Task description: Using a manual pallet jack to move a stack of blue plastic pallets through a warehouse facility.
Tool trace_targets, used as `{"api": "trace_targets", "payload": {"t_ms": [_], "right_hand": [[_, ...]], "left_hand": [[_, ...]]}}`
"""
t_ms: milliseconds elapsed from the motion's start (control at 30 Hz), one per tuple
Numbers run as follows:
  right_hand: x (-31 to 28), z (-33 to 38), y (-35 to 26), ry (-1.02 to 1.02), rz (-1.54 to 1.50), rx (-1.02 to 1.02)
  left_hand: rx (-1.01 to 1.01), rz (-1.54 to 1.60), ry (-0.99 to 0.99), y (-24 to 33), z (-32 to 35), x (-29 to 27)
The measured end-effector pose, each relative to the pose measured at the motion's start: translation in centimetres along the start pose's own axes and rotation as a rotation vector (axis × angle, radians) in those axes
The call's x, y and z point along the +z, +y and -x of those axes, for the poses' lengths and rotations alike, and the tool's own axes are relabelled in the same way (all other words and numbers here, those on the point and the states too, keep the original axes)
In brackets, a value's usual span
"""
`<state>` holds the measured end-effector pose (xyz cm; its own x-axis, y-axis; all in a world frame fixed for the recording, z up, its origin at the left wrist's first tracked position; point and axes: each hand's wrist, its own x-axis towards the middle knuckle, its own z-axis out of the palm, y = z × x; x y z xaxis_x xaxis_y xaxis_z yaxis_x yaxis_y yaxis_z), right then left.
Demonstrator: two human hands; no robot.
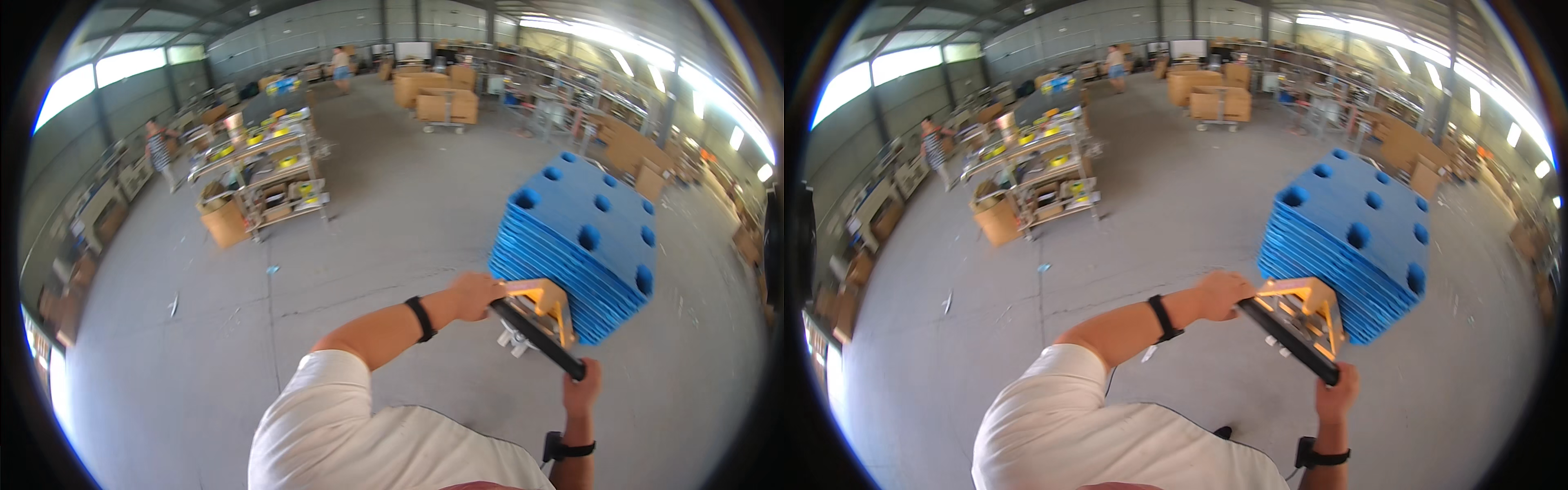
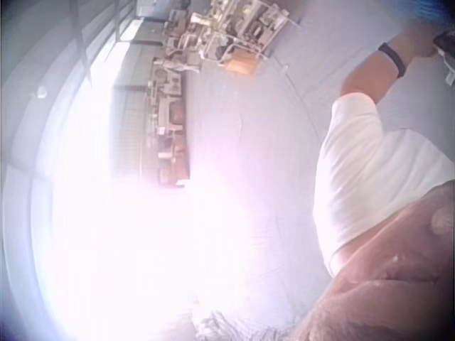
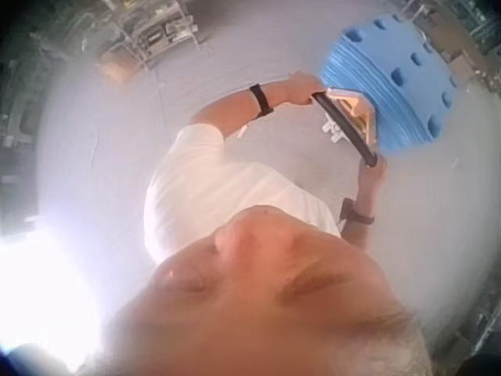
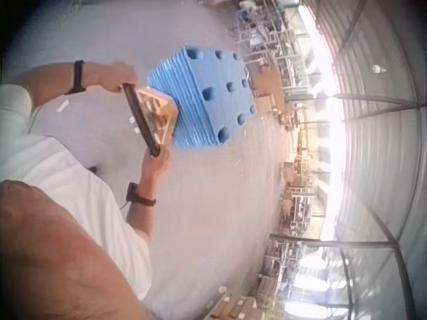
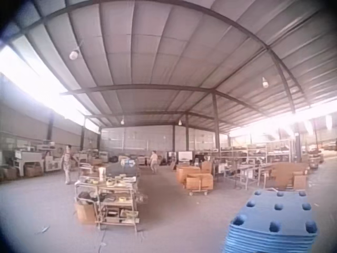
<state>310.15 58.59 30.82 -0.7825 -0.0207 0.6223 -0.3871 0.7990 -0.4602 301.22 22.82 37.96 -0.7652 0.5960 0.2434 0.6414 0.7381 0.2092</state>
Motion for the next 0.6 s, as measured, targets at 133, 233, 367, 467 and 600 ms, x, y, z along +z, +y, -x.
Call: {"api": "trace_targets", "payload": {"t_ms": [133,233,367,467,600], "right_hand": [[-1.8,0.4,-2.9,0.042,0.094,0.035],[-2.6,1.2,-4.2,0.070,0.081,0.079],[-3.8,0.7,-5.6,0.002,0.097,0.094],[-4.5,-1.8,-5.2,0.041,0.087,0.103],[-6.9,-5.9,1.2,0.153,0.109,-0.014]], "left_hand": [[0.027,0.214,0.450,0.3,2.1,1.2],[-0.039,0.235,0.551,1.8,4.0,0.0],[-0.108,0.204,0.599,2.6,5.5,-1.4],[-0.193,0.164,0.561,3.6,4.0,-3.2],[-0.292,0.163,0.489,7.7,-0.1,-4.5]]}}
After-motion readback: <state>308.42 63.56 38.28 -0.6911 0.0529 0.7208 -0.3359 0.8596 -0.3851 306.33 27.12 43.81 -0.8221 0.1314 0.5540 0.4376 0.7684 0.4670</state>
